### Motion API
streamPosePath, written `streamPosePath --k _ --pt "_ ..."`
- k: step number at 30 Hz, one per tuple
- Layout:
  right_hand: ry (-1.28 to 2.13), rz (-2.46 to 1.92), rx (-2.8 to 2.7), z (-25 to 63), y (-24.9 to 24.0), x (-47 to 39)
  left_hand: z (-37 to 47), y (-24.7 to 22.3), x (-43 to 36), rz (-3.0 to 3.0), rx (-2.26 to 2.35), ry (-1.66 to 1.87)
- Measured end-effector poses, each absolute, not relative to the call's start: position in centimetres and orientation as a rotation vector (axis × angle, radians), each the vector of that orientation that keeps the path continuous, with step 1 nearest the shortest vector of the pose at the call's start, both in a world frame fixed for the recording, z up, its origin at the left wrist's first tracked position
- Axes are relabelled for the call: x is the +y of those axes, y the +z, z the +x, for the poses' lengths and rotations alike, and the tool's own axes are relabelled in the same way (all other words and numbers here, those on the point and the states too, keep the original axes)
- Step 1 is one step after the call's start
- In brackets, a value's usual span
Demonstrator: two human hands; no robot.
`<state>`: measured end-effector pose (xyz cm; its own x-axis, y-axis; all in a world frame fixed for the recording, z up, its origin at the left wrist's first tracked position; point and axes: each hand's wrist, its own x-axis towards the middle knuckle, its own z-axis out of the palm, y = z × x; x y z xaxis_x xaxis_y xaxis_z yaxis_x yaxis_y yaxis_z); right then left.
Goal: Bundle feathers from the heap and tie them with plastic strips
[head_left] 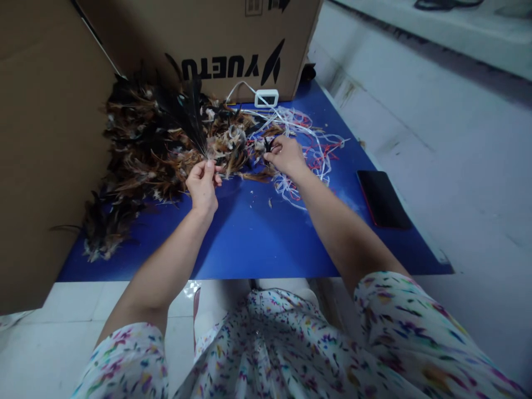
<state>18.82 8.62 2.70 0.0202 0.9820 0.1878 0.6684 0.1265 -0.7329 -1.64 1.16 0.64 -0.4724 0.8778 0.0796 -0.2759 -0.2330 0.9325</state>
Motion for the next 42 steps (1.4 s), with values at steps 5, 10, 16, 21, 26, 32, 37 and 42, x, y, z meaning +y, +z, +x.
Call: streamPosePath --k 5,10,16,21,26,32,37,42 --pt "0.257 -1.354 -2.071 17.2 3.2 7.2 -1.7 0.6 1.3 0.782 1.161 1.839" --pt "0.045 -1.045 -2.528 13.5 2.5 6.5 -1.4 0.9 1.1 0.737 1.153 1.843" --pt "-0.190 -1.062 -2.673 13.5 1.7 7.6 -1.8 1.3 1.3 0.695 1.166 1.878" --pt "-0.244 -1.195 -2.593 15.3 1.7 8.6 -1.7 1.3 1.3 0.684 1.140 1.890" --pt "-0.140 -1.108 -2.528 13.1 2.2 8.8 -1.9 1.4 1.3 0.675 1.140 1.905" --pt "-0.128 -1.017 -2.644 8.7 2.5 9.0 -2.1 1.4 1.4 0.666 1.161 1.915" --pt "0.001 -1.036 -2.574 8.9 2.1 10.0 -2.1 1.3 1.5 0.671 1.162 1.917" --pt "0.227 -0.965 -2.142 11.8 2.1 11.9 -2.1 1.0 1.4 0.684 1.124 1.899"
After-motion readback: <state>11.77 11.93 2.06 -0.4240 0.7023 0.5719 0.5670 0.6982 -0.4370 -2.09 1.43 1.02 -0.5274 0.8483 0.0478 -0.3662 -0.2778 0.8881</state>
